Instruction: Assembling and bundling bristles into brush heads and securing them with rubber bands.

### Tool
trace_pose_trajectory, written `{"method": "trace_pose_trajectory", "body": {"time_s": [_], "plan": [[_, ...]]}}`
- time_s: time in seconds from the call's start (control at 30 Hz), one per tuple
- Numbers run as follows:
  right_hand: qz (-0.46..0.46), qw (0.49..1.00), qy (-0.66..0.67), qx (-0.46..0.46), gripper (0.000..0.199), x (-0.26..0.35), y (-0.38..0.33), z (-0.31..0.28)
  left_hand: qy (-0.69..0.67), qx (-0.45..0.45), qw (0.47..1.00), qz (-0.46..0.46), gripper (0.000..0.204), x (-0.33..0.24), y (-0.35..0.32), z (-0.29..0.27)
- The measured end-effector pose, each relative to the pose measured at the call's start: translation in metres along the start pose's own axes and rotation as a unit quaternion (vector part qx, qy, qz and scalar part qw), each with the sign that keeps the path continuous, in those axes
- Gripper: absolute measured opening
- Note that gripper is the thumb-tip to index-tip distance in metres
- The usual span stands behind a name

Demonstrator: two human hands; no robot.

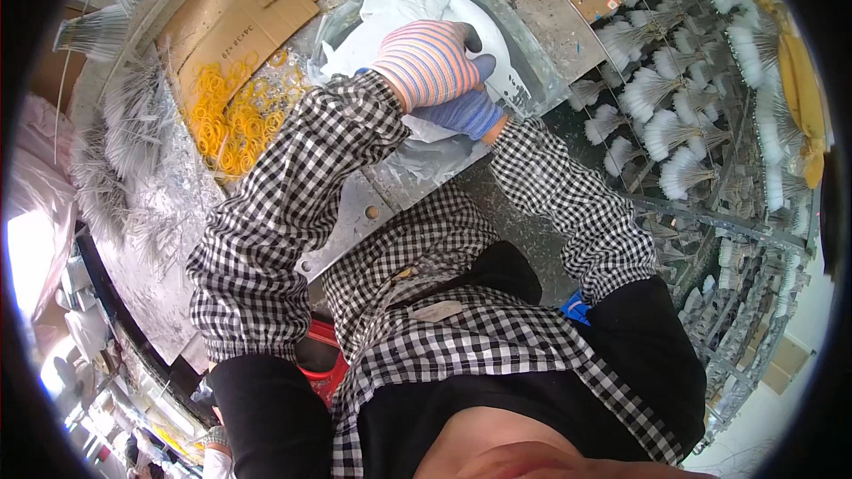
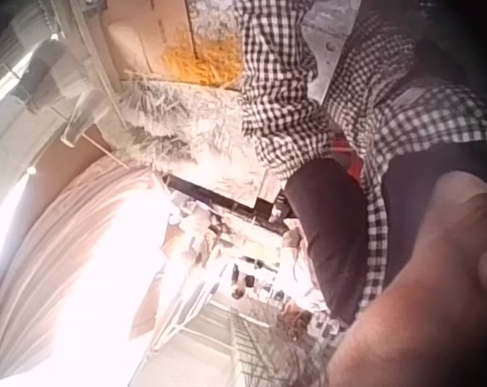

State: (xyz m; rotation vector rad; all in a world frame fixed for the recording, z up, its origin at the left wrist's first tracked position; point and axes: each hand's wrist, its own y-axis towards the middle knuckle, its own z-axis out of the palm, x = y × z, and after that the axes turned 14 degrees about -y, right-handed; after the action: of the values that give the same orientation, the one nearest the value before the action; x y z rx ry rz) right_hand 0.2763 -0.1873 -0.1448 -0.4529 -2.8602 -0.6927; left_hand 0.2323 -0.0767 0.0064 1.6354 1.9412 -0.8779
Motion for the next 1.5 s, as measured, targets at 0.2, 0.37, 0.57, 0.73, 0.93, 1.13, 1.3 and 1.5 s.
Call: {"method": "trace_pose_trajectory", "body": {"time_s": [0.2, 0.37, 0.57, 0.73, 0.93, 1.13, 1.3, 1.5], "plan": [[0.108, 0.932, 0.344, -0.026, 0.044, 0.034, 0.039, -0.092, -0.204, -0.262, 0.919, 0.212, 0.035, -0.021, -0.061, -0.031], [0.154, 0.898, 0.407, -0.058, 0.029, 0.050, 0.027, -0.089, -0.574, -0.116, 0.806, -0.094, 0.042, -0.001, -0.162, 0.002], [-0.117, 0.967, 0.141, -0.178, 0.066, 0.123, 0.038, -0.110, -0.790, -0.156, 0.569, -0.170, 0.081, 0.001, -0.218, 0.044], [-0.252, 0.939, 0.173, -0.159, 0.056, 0.146, 0.005, -0.133, -0.576, -0.162, 0.801, -0.026, 0.065, 0.037, -0.255, 0.028], [-0.289, 0.925, 0.229, -0.088, 0.042, 0.145, -0.044, -0.129, -0.212, -0.317, 0.910, -0.164, 0.032, 0.102, -0.263, 0.087], [-0.144, 0.947, 0.271, -0.092, 0.031, 0.127, -0.060, -0.128, 0.364, -0.216, 0.899, -0.114, 0.038, 0.098, -0.254, 0.088], [-0.085, 0.958, 0.267, -0.056, 0.024, 0.121, -0.064, -0.132, 0.184, -0.114, 0.956, -0.196, 0.035, 0.051, -0.241, 0.062], [-0.042, 0.953, 0.298, -0.019, 0.019, 0.126, -0.074, -0.118, -0.001, -0.207, 0.969, -0.138, 0.034, 0.073, -0.254, 0.094]]}}
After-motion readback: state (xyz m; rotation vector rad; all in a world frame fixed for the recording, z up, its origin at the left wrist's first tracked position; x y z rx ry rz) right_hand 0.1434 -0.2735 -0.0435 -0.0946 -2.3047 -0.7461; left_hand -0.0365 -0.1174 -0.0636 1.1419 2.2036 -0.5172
